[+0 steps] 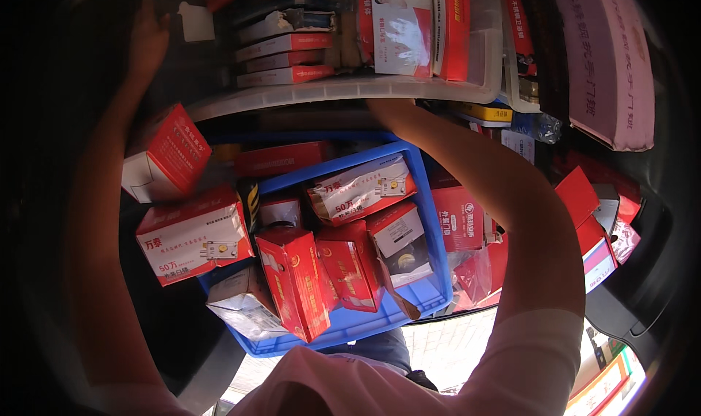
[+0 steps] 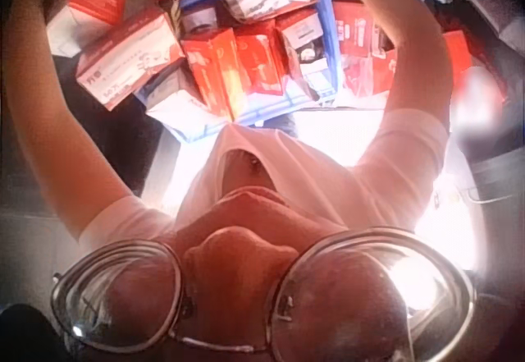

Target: The person sorts through various small boxes and plastic-wrapped items in the open trunk of a car. They pick up, inspect, and rearrange the items within a blue crate and the trunk space, occasionally moving items from one side to the other.

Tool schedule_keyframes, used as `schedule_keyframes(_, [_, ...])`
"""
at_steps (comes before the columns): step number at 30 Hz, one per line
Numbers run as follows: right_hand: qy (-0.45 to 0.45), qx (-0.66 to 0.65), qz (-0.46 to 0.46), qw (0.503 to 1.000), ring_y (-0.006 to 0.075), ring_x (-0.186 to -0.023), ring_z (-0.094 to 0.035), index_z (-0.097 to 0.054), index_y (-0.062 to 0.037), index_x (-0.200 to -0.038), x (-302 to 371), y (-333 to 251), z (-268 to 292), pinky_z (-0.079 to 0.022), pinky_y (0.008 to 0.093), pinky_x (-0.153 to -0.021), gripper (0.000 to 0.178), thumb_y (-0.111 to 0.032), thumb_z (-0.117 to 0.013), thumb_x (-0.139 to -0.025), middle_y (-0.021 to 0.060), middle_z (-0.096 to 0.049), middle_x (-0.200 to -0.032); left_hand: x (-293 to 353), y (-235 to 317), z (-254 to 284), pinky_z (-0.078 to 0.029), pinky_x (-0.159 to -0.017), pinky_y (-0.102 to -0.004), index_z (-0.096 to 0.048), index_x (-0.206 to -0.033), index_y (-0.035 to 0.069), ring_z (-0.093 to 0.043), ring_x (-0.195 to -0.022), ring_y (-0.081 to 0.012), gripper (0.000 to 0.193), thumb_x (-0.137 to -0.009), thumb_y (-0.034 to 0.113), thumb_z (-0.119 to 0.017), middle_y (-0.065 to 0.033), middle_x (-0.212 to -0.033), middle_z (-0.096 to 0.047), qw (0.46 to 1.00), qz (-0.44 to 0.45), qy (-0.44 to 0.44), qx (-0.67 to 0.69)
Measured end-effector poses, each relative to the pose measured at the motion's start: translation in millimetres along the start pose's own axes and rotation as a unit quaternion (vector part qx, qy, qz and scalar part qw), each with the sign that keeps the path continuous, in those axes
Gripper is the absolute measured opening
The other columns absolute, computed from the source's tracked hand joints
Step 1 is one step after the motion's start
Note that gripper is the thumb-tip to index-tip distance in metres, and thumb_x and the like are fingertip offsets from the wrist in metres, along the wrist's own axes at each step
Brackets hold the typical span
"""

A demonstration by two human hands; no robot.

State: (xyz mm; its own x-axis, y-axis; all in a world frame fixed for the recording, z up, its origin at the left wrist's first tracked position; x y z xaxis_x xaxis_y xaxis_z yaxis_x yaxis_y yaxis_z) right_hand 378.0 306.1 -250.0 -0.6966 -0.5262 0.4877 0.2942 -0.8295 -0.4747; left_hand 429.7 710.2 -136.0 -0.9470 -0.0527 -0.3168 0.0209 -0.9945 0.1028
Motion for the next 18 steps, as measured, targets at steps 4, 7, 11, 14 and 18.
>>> schedule_keyframes(4, [-0.059, 0.011, -0.012, 0.998, 0.0356, -0.091, -0.057, -0.057, -0.0024, -0.101, 4, 13, 8, -0.044, 0.043, -0.079, 0.026, -0.018, -0.042, -0.087, 0.0214, -0.059, -0.099, -3, 16, 14, -0.035, -0.097, -0.0403, -0.025, -0.134, 0.0, -0.043, -0.114, -0.0416, 0.056, -0.084, 0.012, -0.048, -0.0257, -0.125, -0.04, 0.98, 0.167, -0.093, 0.061])
schedule_keyframes(7, [-0.083, 0.16, 0.144, 0.973, 0.0369, -0.078, -0.057, -0.056, 0.0002, -0.09, 23, -27, 33, -0.045, 0.0439, -0.071, 0.019, -0.015, -0.051, -0.08, 0.0222, -0.058, -0.083, 2, 16, 16, -0.036, -0.095, -0.0413, -0.024, -0.135, 0.0, -0.044, -0.112, -0.0422, 0.056, -0.085, 0.012, -0.047, -0.0261, -0.125, -0.04, 0.985, 0.143, -0.08, 0.058])
schedule_keyframes(11, [-0.207, 0.033, 0.068, 0.975, 0.0334, -0.074, -0.053, -0.049, 0.0005, -0.084, 61, -49, 85, -0.042, 0.04, -0.065, 0.01, -0.009, -0.053, -0.083, 0.0182, -0.052, -0.079, -2, 25, 18, -0.042, -0.089, -0.0442, -0.016, -0.139, 0.006, -0.048, -0.105, -0.0435, 0.064, -0.084, 0.014, -0.047, -0.0261, -0.126, -0.039, 0.982, 0.158, -0.079, 0.07])
schedule_keyframes(14, [-0.135, -0.01, 0.18, 0.974, 0.0317, -0.072, -0.053, -0.048, -0.0002, -0.084, 103, -86, 119, -0.041, 0.0399, -0.063, 0.009, -0.008, -0.052, -0.083, 0.0152, -0.05, -0.078, 3, 6, 7, -0.042, -0.089, -0.0446, -0.015, -0.14, 0.006, -0.049, -0.104, -0.0435, 0.066, -0.084, 0.014, -0.049, -0.0259, -0.127, -0.039, 0.986, 0.137, -0.07, 0.056])
schedule_keyframes(18, [-0.113, -0.124, 0.171, 0.971, 0.0244, -0.067, -0.05, -0.047, 0.0007, -0.087, 143, -132, 182, -0.04, 0.0331, -0.061, 0.008, -0.005, -0.052, -0.083, 0.0114, -0.048, -0.076, -2, 18, 9, -0.043, -0.088, -0.0451, -0.016, -0.14, 0.006, -0.05, -0.103, -0.0438, 0.066, -0.084, 0.014, -0.049, -0.0256, -0.127, -0.039, 0.979, 0.163, -0.088, 0.085])
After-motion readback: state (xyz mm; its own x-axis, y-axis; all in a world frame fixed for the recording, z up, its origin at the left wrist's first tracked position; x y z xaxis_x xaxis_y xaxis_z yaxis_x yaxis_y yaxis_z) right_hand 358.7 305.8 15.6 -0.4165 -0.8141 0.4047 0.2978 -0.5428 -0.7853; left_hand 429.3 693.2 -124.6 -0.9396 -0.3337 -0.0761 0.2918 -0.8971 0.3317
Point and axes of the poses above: each hand's wrist, its own x-axis away from the middle knuckle, its own z-axis out of the back of the hand, y = z × x, the point moved 5 cm from there along -x, towards the middle knuckle
